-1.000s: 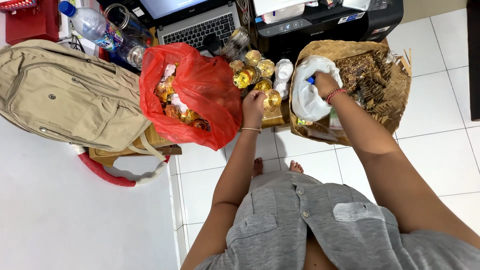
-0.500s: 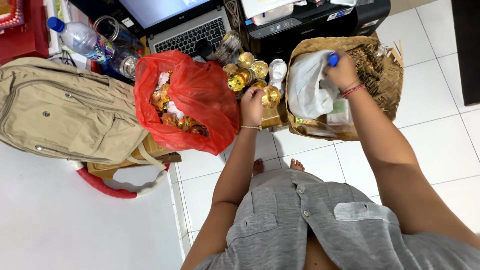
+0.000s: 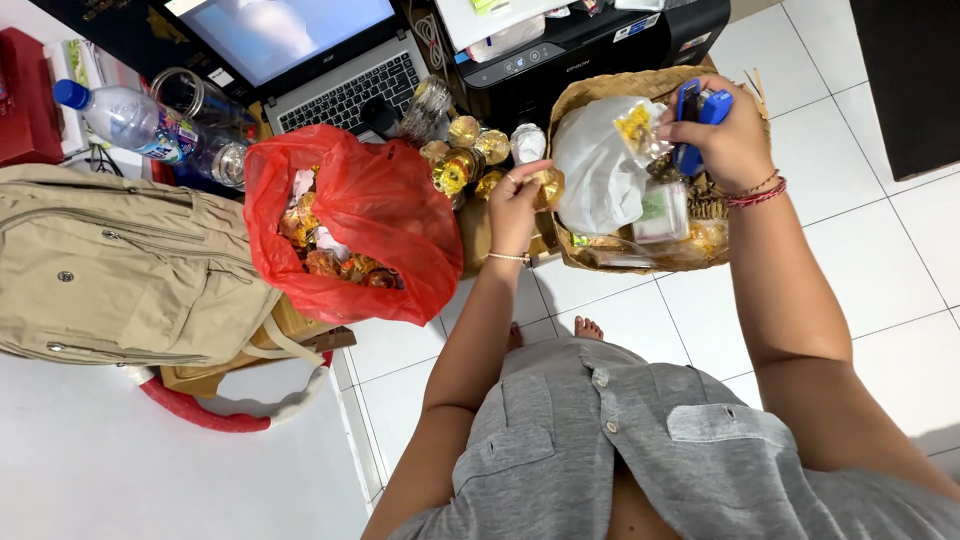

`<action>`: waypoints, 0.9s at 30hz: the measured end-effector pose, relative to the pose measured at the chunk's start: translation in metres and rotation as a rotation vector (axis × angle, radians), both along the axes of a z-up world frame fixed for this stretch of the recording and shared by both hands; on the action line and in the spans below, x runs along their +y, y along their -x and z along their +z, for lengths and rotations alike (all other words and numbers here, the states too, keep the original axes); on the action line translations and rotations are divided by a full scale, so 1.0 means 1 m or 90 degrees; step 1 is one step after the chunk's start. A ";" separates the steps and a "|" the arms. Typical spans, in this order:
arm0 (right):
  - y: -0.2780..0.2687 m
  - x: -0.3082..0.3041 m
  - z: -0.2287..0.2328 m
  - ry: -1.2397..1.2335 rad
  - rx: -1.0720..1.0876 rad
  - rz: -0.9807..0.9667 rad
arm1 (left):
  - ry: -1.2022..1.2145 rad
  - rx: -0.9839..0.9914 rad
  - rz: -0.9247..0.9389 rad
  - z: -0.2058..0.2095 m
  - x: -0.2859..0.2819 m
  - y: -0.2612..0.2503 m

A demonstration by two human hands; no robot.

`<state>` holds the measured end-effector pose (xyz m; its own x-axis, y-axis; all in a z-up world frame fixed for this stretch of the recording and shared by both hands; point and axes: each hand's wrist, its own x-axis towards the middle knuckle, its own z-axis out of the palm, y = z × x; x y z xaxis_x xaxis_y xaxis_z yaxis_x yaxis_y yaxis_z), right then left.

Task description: The person picks up gold-wrapped candies from a red plastic bag, uses a lighter to heat-seal parts of the wrapping, and places the candies into a brown paper bag.

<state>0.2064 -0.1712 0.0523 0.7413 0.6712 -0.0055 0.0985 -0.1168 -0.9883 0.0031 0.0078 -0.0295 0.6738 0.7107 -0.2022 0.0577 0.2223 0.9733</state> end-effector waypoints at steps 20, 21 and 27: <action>0.083 0.092 -0.014 -0.268 -0.343 0.189 | -0.424 0.035 -0.105 0.033 0.022 0.048; 0.081 0.093 -0.015 -0.249 -0.417 0.227 | -0.479 0.087 -0.187 0.036 0.024 0.054; 0.103 0.096 0.023 0.059 -0.549 0.466 | -0.562 0.121 -0.283 0.030 0.041 0.064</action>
<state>0.1037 -0.0756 0.0752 -0.0483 0.9683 0.2452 0.8168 0.1796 -0.5483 -0.0611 0.0489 0.0010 0.9254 0.3509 0.1434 0.1320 -0.6530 0.7458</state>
